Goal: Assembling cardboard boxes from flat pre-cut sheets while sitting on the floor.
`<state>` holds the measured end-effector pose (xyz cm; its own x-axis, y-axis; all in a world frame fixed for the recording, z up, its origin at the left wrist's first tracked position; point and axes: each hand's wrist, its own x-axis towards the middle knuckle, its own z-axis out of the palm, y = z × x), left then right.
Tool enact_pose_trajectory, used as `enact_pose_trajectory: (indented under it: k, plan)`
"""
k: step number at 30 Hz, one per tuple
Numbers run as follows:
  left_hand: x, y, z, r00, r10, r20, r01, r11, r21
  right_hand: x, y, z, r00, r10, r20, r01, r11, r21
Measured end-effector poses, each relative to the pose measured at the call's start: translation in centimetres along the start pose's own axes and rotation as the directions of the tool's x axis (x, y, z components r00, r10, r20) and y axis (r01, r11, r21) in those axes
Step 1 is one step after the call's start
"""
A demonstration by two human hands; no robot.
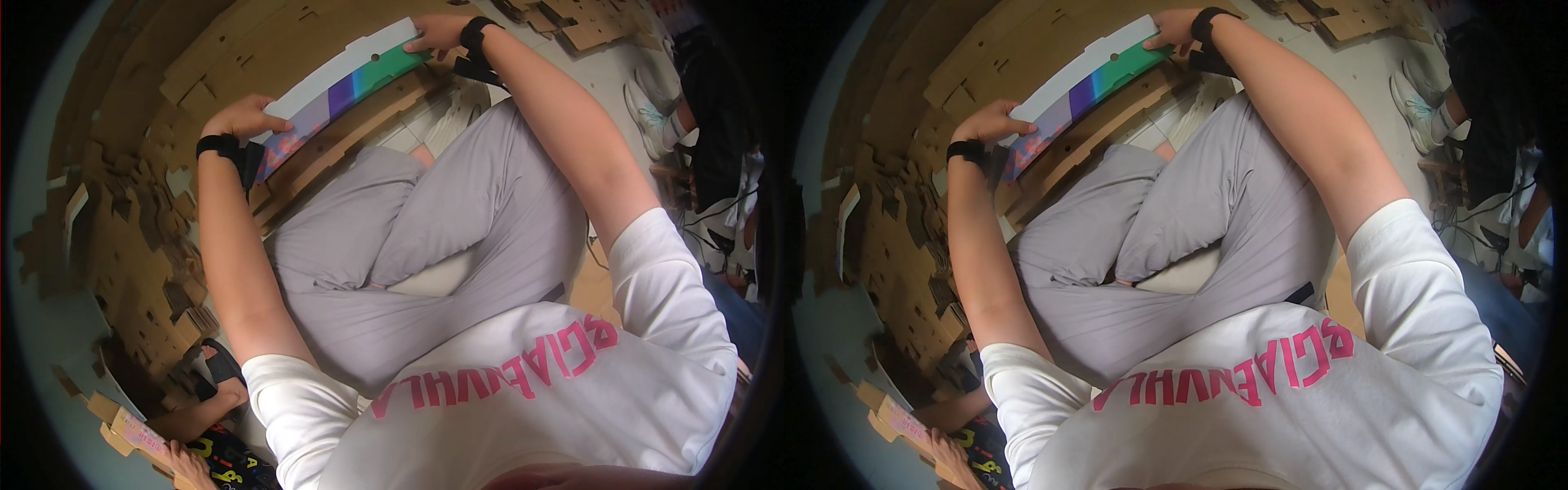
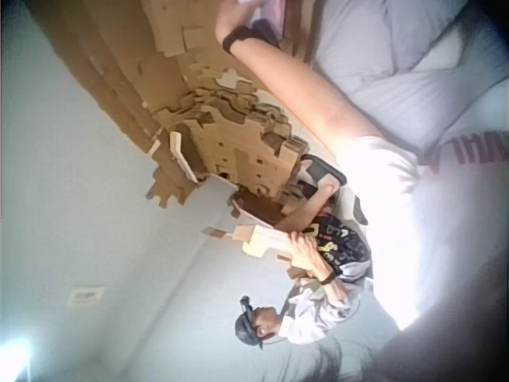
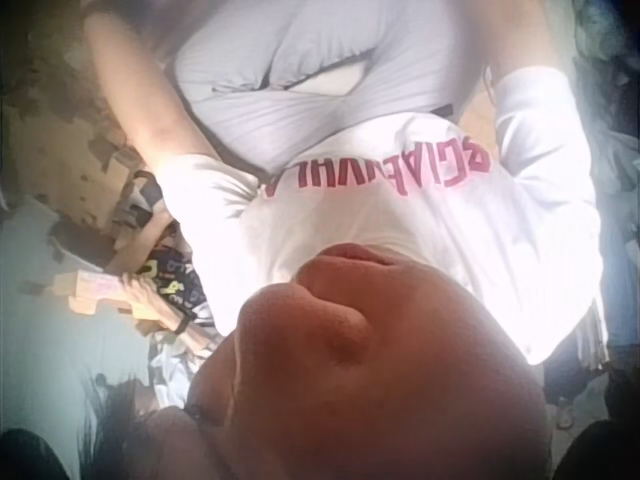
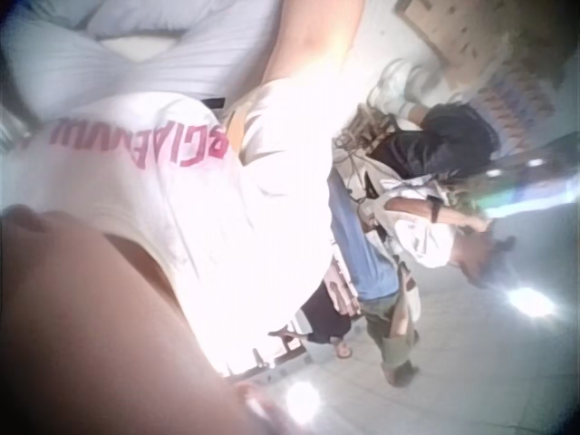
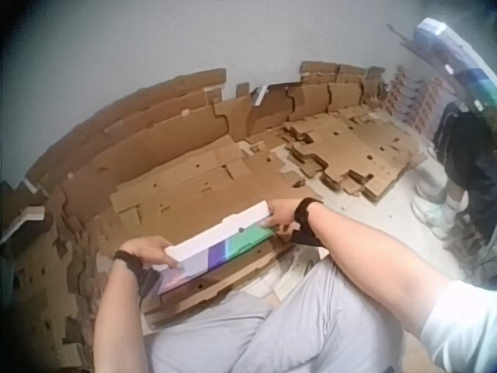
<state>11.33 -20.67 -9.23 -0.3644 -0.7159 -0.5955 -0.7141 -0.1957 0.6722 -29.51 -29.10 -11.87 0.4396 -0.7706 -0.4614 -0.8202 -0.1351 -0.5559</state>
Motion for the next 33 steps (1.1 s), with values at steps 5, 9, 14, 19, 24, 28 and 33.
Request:
enact_pose_trajectory:
  k: [5, 9, 14, 19, 24, 28, 33]
  plan:
    - [0.6, 0.5, -0.2, 0.995, -0.083, 0.057, 0.074, 0.987, 0.142, 0.3, 0.6, -0.1, 0.998, 0.038, 0.043, -0.039, 0.999, 0.007]
    - [0.8, 0.4, 0.2, 0.992, -0.068, 0.104, 0.049, 0.982, 0.180, 0.4, 1.0, 0.3, 1.000, -0.002, 0.029, 0.000, 0.998, 0.070]
    - [1.1, -0.4, 0.4, 0.990, -0.033, 0.138, 0.020, 0.995, 0.093, 0.4, 0.8, 0.4, 0.997, -0.077, 0.008, 0.076, 0.990, 0.116]
    - [1.7, -1.3, 0.2, 0.980, 0.030, 0.197, -0.039, 0.998, 0.044, 0.3, 0.3, 0.4, 1.000, -0.017, 0.011, 0.015, 0.993, 0.115]
    - [2.0, -2.1, 0.1, 0.975, 0.047, 0.216, -0.051, 0.999, 0.015, 0.3, 0.4, 0.6, 1.000, -0.031, 0.003, 0.030, 0.990, 0.139]
    - [2.0, -2.5, 0.1, 0.961, 0.096, 0.258, -0.082, 0.995, -0.064, 0.7, 0.4, 0.8, 0.999, -0.038, -0.007, 0.039, 0.990, 0.134]
    - [1.6, -2.3, 0.2, 0.954, 0.104, 0.283, -0.078, 0.992, -0.102, 0.9, 0.4, 0.9, 0.999, -0.043, -0.016, 0.044, 0.991, 0.124]
